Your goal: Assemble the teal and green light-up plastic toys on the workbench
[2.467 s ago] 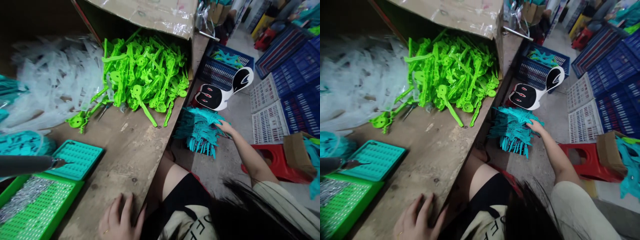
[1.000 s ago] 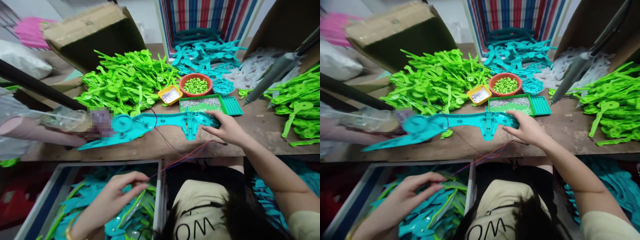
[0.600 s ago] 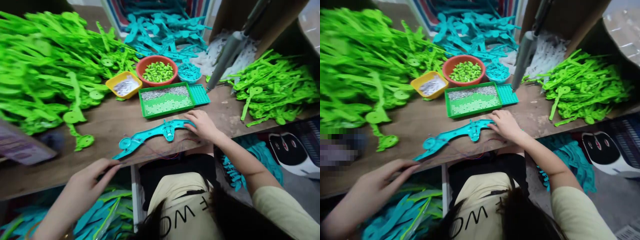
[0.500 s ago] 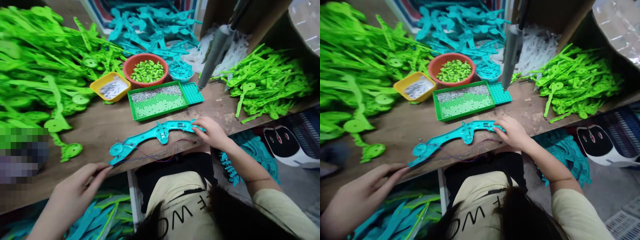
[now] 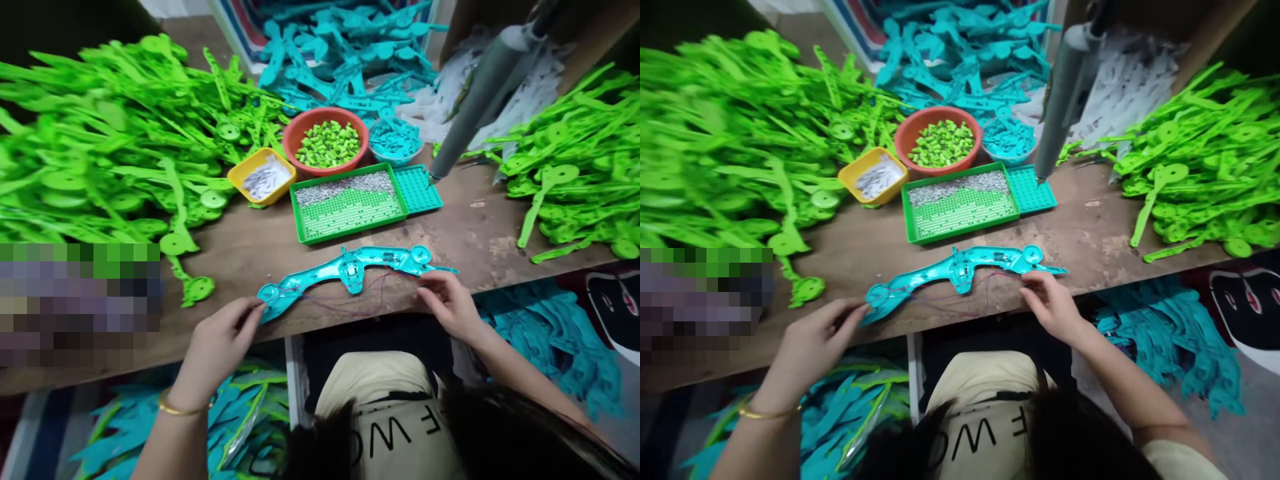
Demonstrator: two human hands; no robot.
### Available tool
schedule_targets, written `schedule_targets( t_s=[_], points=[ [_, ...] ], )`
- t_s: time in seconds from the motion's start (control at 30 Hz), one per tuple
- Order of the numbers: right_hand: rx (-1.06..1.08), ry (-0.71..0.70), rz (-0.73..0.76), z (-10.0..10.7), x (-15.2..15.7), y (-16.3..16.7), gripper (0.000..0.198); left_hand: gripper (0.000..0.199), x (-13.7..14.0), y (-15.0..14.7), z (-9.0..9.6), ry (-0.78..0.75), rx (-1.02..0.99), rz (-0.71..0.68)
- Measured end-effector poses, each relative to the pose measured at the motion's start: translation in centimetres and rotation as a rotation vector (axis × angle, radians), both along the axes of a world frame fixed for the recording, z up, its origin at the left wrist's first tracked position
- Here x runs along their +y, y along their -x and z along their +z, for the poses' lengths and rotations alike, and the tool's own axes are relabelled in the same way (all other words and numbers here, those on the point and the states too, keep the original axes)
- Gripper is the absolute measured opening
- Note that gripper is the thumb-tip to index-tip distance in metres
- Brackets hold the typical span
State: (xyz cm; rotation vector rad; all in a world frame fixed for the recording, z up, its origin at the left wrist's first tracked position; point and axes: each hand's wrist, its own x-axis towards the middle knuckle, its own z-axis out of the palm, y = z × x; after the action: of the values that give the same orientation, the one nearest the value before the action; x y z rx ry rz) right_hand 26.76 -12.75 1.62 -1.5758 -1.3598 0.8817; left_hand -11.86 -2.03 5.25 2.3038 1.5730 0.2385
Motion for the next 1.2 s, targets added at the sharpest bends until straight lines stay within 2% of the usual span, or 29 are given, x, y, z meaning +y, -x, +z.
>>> schedule_targets(
  t_s=[0.13, 0.23, 0.37, 0.47, 0.6, 0.77, 0.9, 0.97, 1.03, 1.07, 1.13, 1.2],
  points=[
    [0.291, 0.022, -0.019, 1.5, 1.0, 0.4, 0.021, 0.034, 0.3, 0.1, 0.1, -0.046, -0.011, 0.005],
    [0.336, 0.024, 0.011, 1.8, 1.6, 0.6, 0.020, 0.033, 0.5, 0.3, 0.5, -0.058, -0.041, 0.028],
    [0.368, 0.015, 0.039, 1.0, 1.9, 0.6, 0.016, 0.034, 1.0, 0.4, 0.2, -0.114, -0.054, 0.019],
    [0.474, 0.061, 0.079, 0.4, 1.9, 0.6, 0.017, 0.033, 1.5, 0.2, -0.7, -0.288, 0.035, 0.032],
    [0.681, 0.163, 0.101, 0.7, 2.2, 1.0, 0.024, 0.031, 1.9, -0.4, -1.9, -0.511, 0.264, 0.131],
    [0.718, 0.172, 0.038, 0.9, 2.5, 1.1, 0.020, 0.032, 2.0, -0.2, -2.8, -0.499, 0.258, 0.115],
    [0.686, 0.262, 0.108, 0.5, 2.0, 1.3, 0.025, 0.037, 1.8, -0.7, -3.4, -0.484, 0.101, 0.096],
    [0.638, 0.296, 0.145, 0.7, 2.0, 2.0, 0.028, 0.034, 1.0, -2.3, -3.1, -0.507, -0.044, 0.083],
    [0.490, 0.243, 0.247, 1.2, 2.5, 2.7, 0.031, 0.029, -0.5, -4.8, -2.5, -0.482, -0.253, 0.026],
    [0.357, 0.185, 0.328, 1.6, 2.9, 2.8, 0.033, 0.028, -1.5, -6.2, -2.1, -0.411, -0.374, -0.031],
    [-0.020, 0.054, 0.438, 2.2, 4.1, 2.3, 0.040, 0.023, -3.6, -8.8, -1.5, -0.165, -0.556, -0.162],
    [-0.413, -0.002, 0.438, 2.4, 5.2, 0.9, 0.061, 0.015, -5.4, -11.2, -1.3, 0.133, -0.641, -0.198]
  ],
)
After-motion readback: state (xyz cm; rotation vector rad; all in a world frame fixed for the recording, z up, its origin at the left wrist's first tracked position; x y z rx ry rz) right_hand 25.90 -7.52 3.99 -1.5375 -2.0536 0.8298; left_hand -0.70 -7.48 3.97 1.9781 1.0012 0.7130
